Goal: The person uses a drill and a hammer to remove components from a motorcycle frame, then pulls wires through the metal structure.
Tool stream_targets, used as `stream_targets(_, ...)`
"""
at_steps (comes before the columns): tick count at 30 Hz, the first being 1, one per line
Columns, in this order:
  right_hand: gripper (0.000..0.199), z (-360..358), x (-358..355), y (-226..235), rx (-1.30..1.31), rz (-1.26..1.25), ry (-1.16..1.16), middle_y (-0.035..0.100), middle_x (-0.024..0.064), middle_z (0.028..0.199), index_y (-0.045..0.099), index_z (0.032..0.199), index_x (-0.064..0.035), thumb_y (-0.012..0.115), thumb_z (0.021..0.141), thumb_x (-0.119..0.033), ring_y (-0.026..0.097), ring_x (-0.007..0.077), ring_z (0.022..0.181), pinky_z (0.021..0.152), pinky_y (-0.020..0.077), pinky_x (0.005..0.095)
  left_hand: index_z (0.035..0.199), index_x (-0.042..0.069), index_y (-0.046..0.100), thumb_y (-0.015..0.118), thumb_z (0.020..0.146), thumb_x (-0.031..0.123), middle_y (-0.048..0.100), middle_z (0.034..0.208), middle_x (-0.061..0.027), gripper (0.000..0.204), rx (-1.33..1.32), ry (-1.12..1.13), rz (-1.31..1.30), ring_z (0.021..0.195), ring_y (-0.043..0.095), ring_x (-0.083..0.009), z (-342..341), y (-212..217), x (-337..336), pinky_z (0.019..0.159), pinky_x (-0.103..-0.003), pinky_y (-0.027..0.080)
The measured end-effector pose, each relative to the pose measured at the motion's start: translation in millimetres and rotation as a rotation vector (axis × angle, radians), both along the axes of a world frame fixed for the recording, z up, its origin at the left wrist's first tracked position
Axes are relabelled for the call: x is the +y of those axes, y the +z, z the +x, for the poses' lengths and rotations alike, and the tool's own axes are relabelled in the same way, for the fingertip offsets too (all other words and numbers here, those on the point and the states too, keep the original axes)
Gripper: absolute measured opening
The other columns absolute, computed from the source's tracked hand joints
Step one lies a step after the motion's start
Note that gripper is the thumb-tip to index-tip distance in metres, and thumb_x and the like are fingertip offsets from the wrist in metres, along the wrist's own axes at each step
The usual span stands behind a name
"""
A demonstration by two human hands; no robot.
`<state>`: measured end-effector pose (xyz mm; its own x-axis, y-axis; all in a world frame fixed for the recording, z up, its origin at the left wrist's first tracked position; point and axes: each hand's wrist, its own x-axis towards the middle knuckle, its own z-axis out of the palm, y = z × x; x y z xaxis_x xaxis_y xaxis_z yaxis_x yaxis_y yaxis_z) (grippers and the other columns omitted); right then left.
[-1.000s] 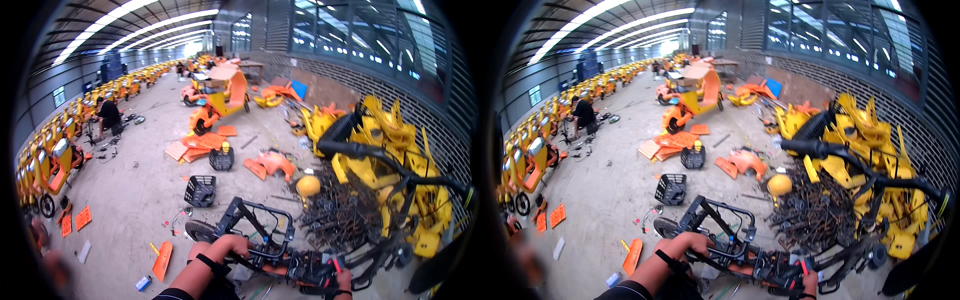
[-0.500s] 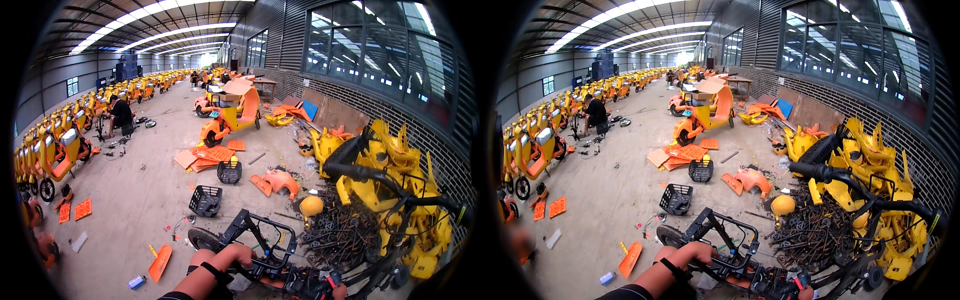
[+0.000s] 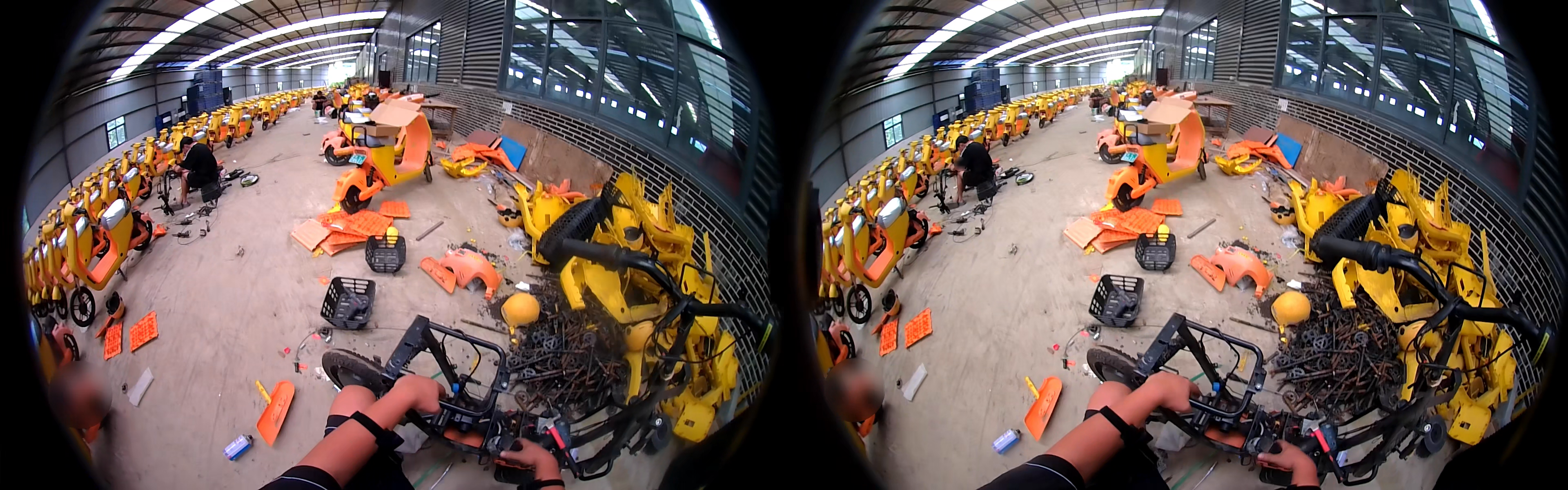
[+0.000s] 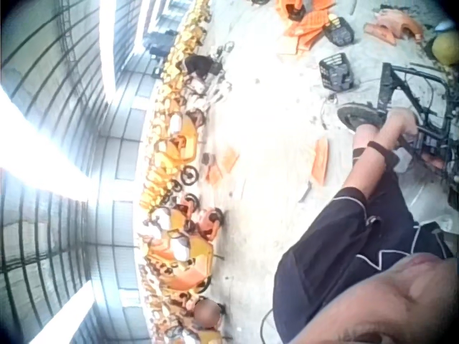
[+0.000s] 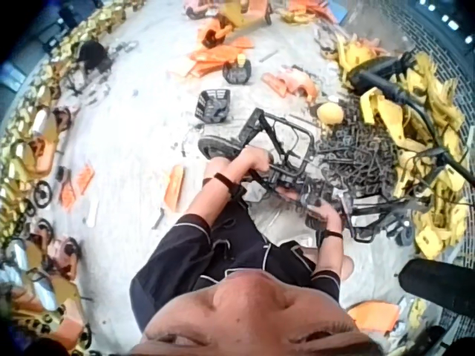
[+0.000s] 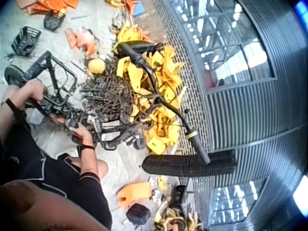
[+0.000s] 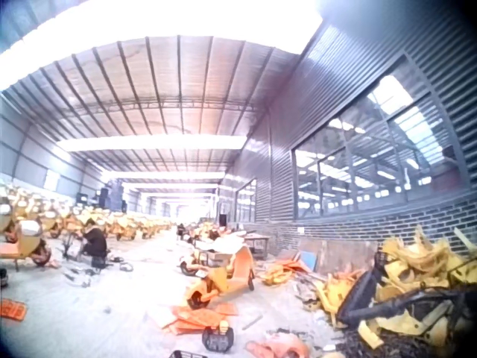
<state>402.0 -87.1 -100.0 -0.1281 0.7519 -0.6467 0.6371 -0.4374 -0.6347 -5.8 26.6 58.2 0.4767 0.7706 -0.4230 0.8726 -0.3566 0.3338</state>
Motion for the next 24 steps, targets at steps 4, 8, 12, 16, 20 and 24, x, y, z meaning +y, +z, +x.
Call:
stream_targets(4, 0.095, 27, -2, -86, -0.499, 0.160, 0.167, 0.071, 0.0153, 0.128, 0.062, 0.136, -0.0080, 0.090, 0.063, -0.061, 0.065, 0.0362, 0.122, 0.108, 0.0455, 0.0442, 0.124, 0.025, 0.072, 0.063, 0.074, 0.031, 0.075, 0.115, -0.0117, 0.052, -0.019, -0.020, 0.026, 0.107, 0.071, -0.0330, 11, 13, -2, 0.090, -0.044, 0.057)
stream_targets(8, 0.088, 14, 1, -92, -0.517, 0.165, 0.163, 0.072, 0.0157, 0.123, 0.068, 0.129, -0.0106, 0.089, 0.061, -0.063, 0.067, 0.0339, 0.118, 0.101, 0.0504, 0.0442, 0.128, 0.028, 0.070, 0.063, 0.073, 0.030, 0.075, 0.111, -0.0117, 0.055, 0.001, -0.007, 0.037, 0.103, 0.071, -0.0340, 4, 5, 0, 0.086, -0.045, 0.057)
stream_targets(12, 0.070, -10, 4, -64, -0.628, 0.106, 0.202, 0.075, 0.0133, 0.113, 0.076, 0.117, -0.0136, 0.089, 0.063, -0.056, 0.071, 0.0323, 0.107, 0.093, 0.0555, 0.0425, 0.123, 0.024, 0.072, 0.063, 0.074, 0.030, 0.075, 0.112, -0.0125, 0.050, -0.007, 0.030, 0.031, 0.105, 0.071, -0.0341, -2, -1, -2, 0.087, -0.045, 0.057)
stream_targets(16, 0.052, 19, -1, -120, -0.399, 0.107, 0.076, 0.078, 0.0125, 0.104, 0.079, 0.107, -0.0099, 0.088, 0.068, -0.043, 0.073, 0.0303, 0.095, 0.086, 0.0572, 0.0406, 0.126, 0.027, 0.071, 0.063, 0.074, 0.031, 0.075, 0.109, -0.0126, 0.052, -0.030, -0.020, 0.050, 0.102, 0.071, -0.0348, 6, -7, 5, 0.085, -0.046, 0.057)
stream_targets(20, 0.051, -11, 4, -137, -0.210, -0.051, -0.225, 0.077, 0.0141, 0.094, 0.078, 0.097, -0.0018, 0.089, 0.064, -0.039, 0.073, 0.0292, 0.085, 0.078, 0.0564, 0.0398, 0.125, 0.025, 0.071, 0.064, 0.074, 0.031, 0.075, 0.112, -0.0127, 0.052, -0.046, 0.001, 0.054, 0.105, 0.071, -0.0345, 0, -1, 2, 0.087, -0.046, 0.057)
stream_targets(24, 0.048, -22, 3, -126, -0.208, 0.101, -0.239, 0.077, 0.0188, 0.098, 0.076, 0.096, 0.0067, 0.088, 0.066, -0.029, 0.074, 0.0319, 0.088, 0.081, 0.0569, 0.0397, 0.120, 0.021, 0.073, 0.066, 0.073, 0.030, 0.075, 0.113, -0.0119, 0.048, -0.076, 0.028, 0.076, 0.106, 0.071, -0.0341, -5, 6, -1, 0.089, -0.046, 0.057)
